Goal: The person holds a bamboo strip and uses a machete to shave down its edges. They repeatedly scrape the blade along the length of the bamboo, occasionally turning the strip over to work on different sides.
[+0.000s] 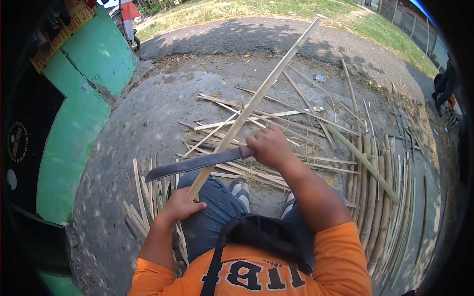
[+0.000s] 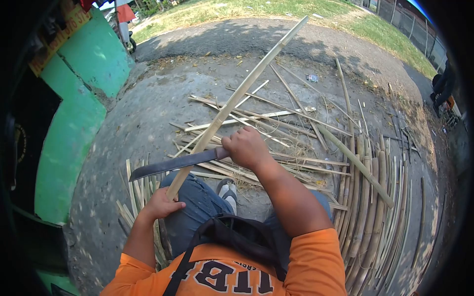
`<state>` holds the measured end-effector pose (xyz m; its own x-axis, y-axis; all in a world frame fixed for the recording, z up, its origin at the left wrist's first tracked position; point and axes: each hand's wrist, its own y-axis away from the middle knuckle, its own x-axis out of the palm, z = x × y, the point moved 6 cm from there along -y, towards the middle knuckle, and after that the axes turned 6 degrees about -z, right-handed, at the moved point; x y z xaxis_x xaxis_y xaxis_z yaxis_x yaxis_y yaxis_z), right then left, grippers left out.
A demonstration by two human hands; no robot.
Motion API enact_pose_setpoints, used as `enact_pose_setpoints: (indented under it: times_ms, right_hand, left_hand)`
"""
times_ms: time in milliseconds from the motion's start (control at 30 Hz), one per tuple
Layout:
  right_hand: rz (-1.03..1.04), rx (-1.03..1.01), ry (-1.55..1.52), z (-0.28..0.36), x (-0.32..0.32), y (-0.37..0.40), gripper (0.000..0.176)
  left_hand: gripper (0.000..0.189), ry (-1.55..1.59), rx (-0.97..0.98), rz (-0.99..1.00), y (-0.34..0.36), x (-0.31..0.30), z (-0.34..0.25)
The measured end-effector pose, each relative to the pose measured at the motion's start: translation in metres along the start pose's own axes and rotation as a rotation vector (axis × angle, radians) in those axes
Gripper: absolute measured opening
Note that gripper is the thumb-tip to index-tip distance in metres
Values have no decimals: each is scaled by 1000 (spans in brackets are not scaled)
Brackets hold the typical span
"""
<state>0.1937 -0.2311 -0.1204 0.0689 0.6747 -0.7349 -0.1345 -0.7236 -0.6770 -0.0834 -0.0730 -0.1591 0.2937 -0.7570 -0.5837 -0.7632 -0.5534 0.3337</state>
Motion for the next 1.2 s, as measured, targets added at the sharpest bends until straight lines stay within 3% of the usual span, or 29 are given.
enact_pose_setpoints:
  times_ms: [67,100,133,200,300,533,633,700,800,967,1200]
  right_hand:
    - [-60,182,58,-50,-2,11,11]
    - [-137,365,53,-73,-9,18,13]
    - [-75,587,71,-98,-5,27,14]
    - [-36,608,119,-99,-2,34,14]
    - [-42,516,117,-87,-7,29,12]
    - [30,19,-49,4,10,6,10]
    - [6,5,-47,-7,10,6,9]
    - [-61,106,52,-47,5,13,9]
    - [-112,609,75,-111,-11,33,14]
    - [-36,563,158,-97,-16,31,14]
    - [64,46,-33,5,1,2,4]
  left_hand:
    - [34,-12,30,-2,2,0,2]
    - [34,-27,40,3,3,1,0]
    - [34,-41,57,5,1,2,-5]
    - [34,-25,40,32,-1,1,-8]
    - [33,42,-2,78,-5,-3,-9]
    - [34,51,-15,52,-2,-1,-5]
    - [34,44,-11,62,-1,-4,-8]
    - [34,49,0,66,0,-3,-4]
    - [34,46,19,62,-3,-3,1]
    - [34,86,16,112,-7,-3,-3]
    - [34,113,-8,68,-5,-3,-2]
